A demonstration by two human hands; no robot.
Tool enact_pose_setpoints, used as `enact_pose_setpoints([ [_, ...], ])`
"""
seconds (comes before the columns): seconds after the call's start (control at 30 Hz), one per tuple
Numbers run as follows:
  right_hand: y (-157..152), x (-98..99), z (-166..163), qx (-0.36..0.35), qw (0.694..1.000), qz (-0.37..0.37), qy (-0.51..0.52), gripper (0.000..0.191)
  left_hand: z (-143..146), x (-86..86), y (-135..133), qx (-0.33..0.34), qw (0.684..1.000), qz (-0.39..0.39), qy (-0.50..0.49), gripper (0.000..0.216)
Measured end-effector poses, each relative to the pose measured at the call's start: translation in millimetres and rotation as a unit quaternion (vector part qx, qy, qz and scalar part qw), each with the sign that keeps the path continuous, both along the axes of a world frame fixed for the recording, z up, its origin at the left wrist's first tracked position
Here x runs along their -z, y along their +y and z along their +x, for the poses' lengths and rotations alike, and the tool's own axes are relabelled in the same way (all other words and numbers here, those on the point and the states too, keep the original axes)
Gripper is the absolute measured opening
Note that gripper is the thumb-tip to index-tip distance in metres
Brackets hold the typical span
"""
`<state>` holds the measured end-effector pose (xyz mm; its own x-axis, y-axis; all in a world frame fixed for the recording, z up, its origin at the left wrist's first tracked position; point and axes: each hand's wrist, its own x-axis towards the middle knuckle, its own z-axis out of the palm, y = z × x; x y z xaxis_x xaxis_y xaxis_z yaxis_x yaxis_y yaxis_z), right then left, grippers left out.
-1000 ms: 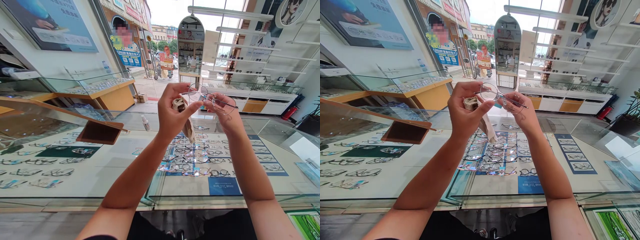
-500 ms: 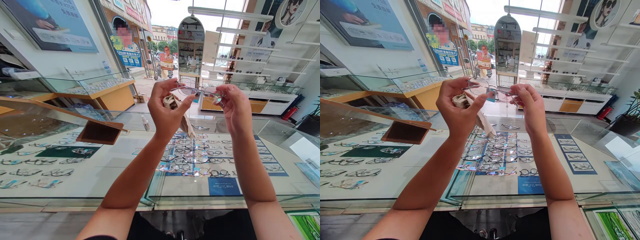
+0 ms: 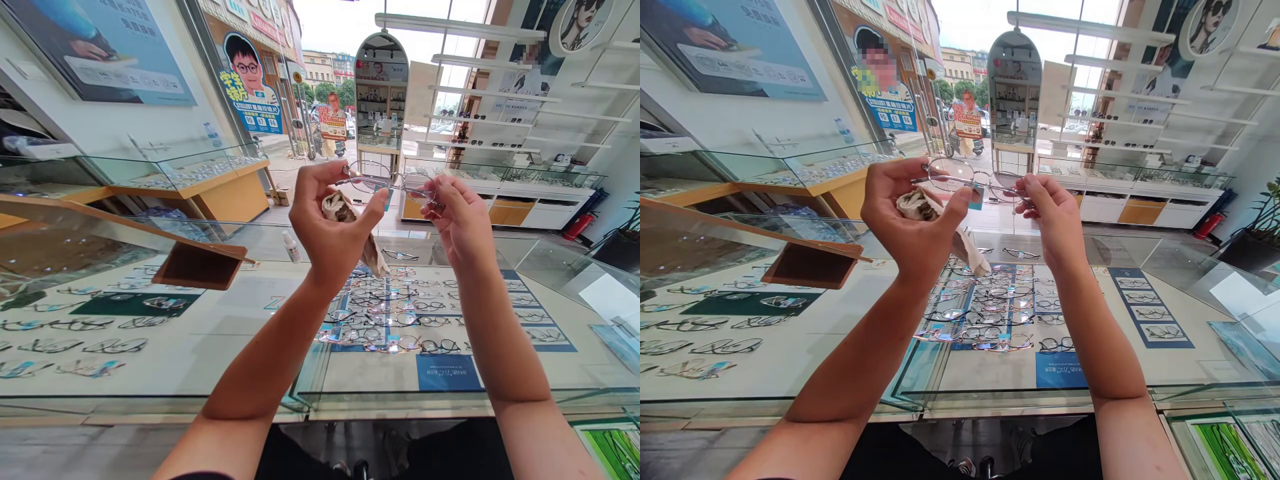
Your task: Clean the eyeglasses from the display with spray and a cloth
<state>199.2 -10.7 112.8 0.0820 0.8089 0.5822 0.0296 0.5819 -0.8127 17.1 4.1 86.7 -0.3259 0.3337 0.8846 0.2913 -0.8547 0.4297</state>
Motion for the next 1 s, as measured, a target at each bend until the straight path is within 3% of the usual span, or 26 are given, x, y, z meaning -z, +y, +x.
enact_pose_setpoints([
  [0.17, -3, -0.8, -1, 0.012, 0.999, 0.016, 0.026, 0.028, 0, -3.1, 2, 0.042, 0.999, -0.011, -0.003, 0.049],
  [0.53, -10, -3.7, -2, 0.020, 1.000, 0.017, 0.012, 0.031, -2, -4.1, 7, 0.033, 0.999, -0.025, 0.015, 0.048],
  [0.73, -7, -4.0, -1, 0.001, 1.000, 0.017, 0.015, 0.046, -3, -2.8, 9, 0.119, 0.990, -0.075, -0.024, 0.057],
  [0.87, -11, -4.1, 0, -0.010, 0.998, 0.053, -0.011, 0.035, -8, -4.4, 12, 0.238, 0.953, -0.185, -0.041, 0.057],
  [1.0, -22, -4.6, -3, 0.007, 0.987, 0.130, -0.090, 0.030, -10, -10.8, 7, 0.387, 0.867, -0.313, 0.014, 0.054],
])
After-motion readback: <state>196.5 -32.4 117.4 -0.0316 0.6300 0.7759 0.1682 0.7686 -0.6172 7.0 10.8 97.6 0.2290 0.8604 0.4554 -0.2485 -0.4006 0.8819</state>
